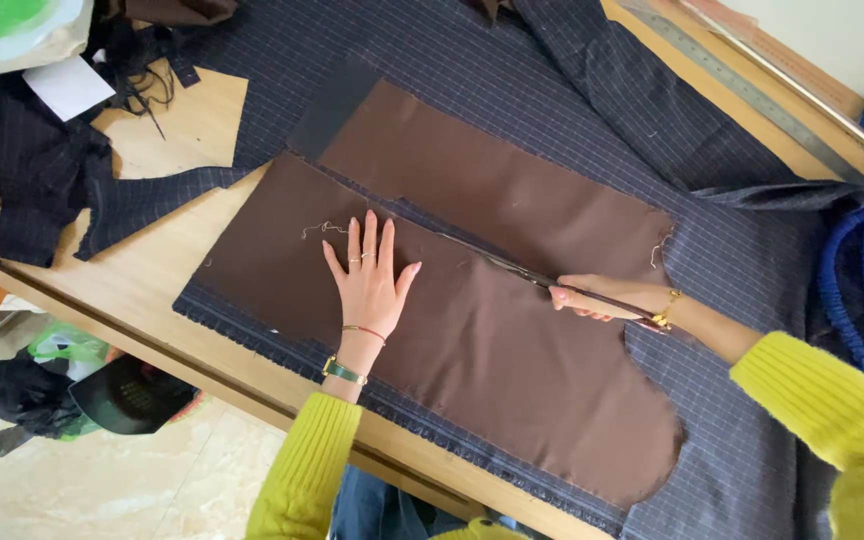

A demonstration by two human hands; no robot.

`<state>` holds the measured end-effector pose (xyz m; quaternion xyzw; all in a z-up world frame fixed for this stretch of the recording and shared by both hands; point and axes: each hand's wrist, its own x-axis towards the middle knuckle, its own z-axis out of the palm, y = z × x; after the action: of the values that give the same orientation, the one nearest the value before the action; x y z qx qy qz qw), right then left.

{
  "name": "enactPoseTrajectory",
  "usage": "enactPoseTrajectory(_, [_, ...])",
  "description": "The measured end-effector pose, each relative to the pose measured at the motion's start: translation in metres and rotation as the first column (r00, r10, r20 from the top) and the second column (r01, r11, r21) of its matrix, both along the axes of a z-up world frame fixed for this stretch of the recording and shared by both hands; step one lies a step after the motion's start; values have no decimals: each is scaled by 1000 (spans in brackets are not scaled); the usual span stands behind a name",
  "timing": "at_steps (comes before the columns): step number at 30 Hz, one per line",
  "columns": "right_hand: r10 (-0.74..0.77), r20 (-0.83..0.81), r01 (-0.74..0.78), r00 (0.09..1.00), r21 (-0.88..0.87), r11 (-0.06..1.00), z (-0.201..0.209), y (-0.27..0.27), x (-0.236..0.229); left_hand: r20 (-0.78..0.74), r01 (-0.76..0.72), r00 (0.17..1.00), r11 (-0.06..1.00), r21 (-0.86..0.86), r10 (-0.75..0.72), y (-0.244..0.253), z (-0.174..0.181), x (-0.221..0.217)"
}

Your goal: The person uses large shears to cut a piece of dark pinstriped fabric along the edge of a brown paper pattern. The person holds the fabric steady with one hand while cutting with the other, following the curved and straight lines of the pattern.

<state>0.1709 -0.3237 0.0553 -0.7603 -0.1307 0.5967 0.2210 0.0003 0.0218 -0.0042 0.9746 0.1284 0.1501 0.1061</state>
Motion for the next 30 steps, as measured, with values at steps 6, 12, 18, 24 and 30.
enactPoseTrajectory(6, [-37,-31,36,999,-20,999,8,4,-4,3,20,1000,1000,-2,-20,3,2,-1])
enactPoseTrajectory(12, [-54,-98,57,994,24,998,2,8,-2,6,17,1000,1000,8,-17,18,-1,2])
enactPoseTrajectory(18, [-14,-59,19,998,77,997,6,41,-1,15,3,1000,1000,17,-4,34,-5,8])
enactPoseTrajectory(24, [9,0,-9,1000,79,997,1,53,-2,-29,8,1000,1000,4,-8,44,-1,8])
enactPoseTrajectory(30, [-49,16,48,999,80,996,28,64,-7,-60,13,998,1000,-11,-13,57,2,8])
